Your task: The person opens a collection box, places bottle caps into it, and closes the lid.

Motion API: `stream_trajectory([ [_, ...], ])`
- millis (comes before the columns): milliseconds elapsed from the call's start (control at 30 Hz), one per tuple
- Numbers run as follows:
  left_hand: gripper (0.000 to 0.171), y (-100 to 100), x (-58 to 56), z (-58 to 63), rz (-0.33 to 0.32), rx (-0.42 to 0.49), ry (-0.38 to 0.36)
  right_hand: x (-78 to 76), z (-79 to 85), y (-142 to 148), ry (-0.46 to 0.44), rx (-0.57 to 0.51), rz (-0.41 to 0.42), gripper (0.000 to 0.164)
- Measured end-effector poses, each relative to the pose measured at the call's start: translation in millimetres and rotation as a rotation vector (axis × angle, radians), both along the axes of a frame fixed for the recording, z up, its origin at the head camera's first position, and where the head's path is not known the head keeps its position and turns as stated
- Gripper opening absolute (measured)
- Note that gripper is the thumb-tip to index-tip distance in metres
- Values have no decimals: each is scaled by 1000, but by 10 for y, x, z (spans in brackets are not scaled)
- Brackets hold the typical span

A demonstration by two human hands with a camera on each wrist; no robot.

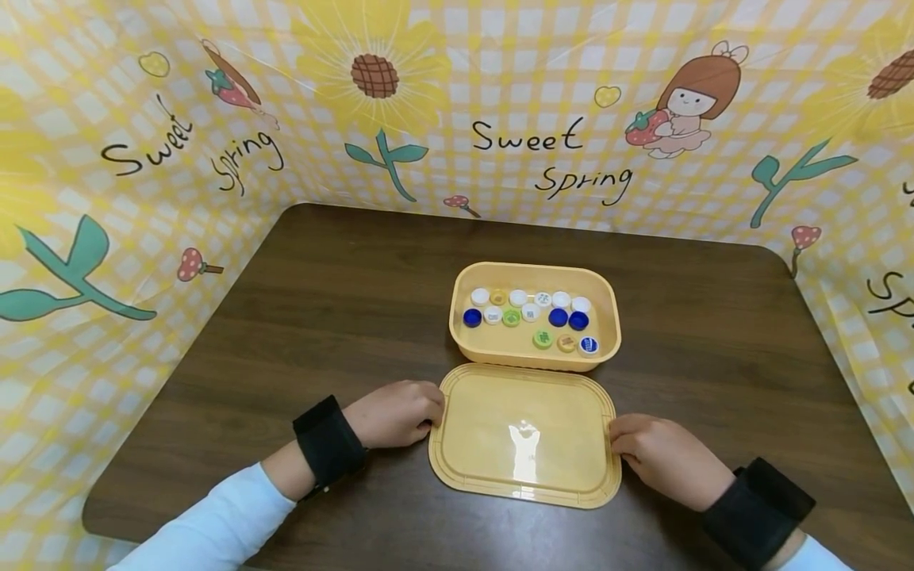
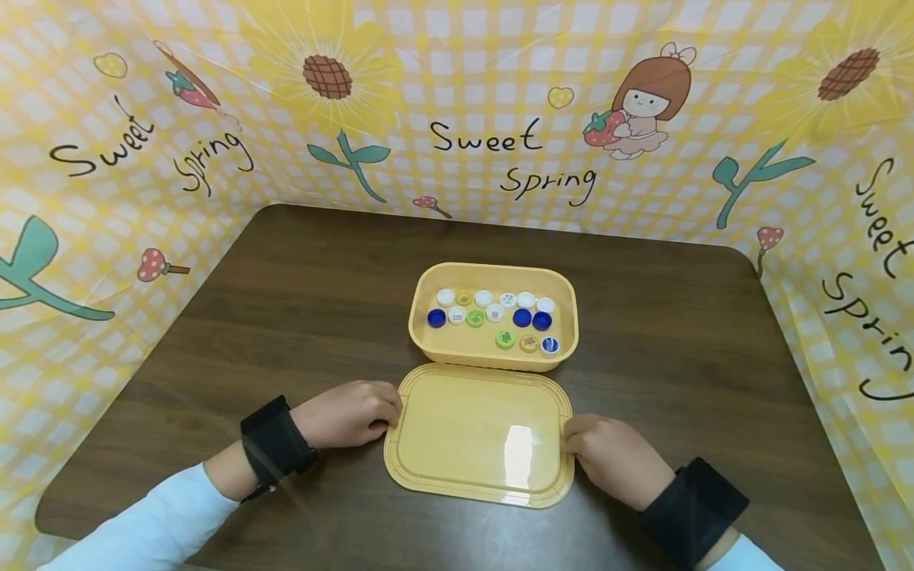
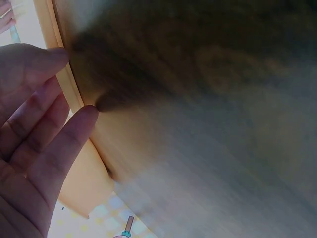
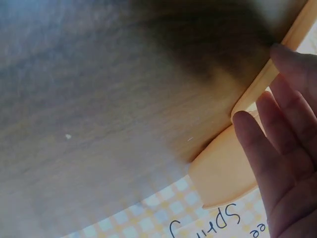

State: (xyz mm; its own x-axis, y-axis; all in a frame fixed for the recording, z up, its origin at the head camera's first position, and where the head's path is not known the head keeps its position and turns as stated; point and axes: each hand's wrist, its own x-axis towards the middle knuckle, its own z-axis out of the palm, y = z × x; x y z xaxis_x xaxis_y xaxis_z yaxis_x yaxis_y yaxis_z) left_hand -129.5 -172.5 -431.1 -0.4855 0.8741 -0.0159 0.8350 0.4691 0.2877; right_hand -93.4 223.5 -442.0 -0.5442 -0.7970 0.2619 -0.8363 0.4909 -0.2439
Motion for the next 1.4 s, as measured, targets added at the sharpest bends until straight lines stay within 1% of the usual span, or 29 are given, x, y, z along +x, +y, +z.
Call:
stream_trajectory([
  [300, 15, 15, -2, 21, -6, -23, -5, -28, -12, 3, 41, 10, 42, 24],
  [433, 16, 14, 8, 30, -12, -29, 0, -26, -12, 12, 22, 8, 47, 23],
  [600, 16, 1, 24, 61, -10, -6, -17, 8, 5, 24, 2, 9, 42, 25],
  [767, 15, -15, 27, 112, 15, 2, -44, 38, 32, 43, 23, -44, 42, 30],
  [900, 15, -34, 24, 157, 27, 25, -76, 47, 74, 68, 11, -90, 37, 37],
  [1100, 16, -78, 12, 256, 32, 84, -108, 68, 203, 118, -29, -97, 9, 42],
  [1233, 17, -102, -10, 316, 38, 142, -120, 59, 272, 171, -41, -180, 24, 48],
  [1267, 17, -107, -17, 333, 39, 159, -129, 50, 284, 184, -51, -210, 38, 45],
  [1333, 17, -114, -38, 373, 46, 200, -156, 24, 309, 212, -71, -265, 48, 27],
  [1400, 17, -118, -67, 414, 52, 249, -199, -8, 334, 239, -101, -316, 48, 7],
])
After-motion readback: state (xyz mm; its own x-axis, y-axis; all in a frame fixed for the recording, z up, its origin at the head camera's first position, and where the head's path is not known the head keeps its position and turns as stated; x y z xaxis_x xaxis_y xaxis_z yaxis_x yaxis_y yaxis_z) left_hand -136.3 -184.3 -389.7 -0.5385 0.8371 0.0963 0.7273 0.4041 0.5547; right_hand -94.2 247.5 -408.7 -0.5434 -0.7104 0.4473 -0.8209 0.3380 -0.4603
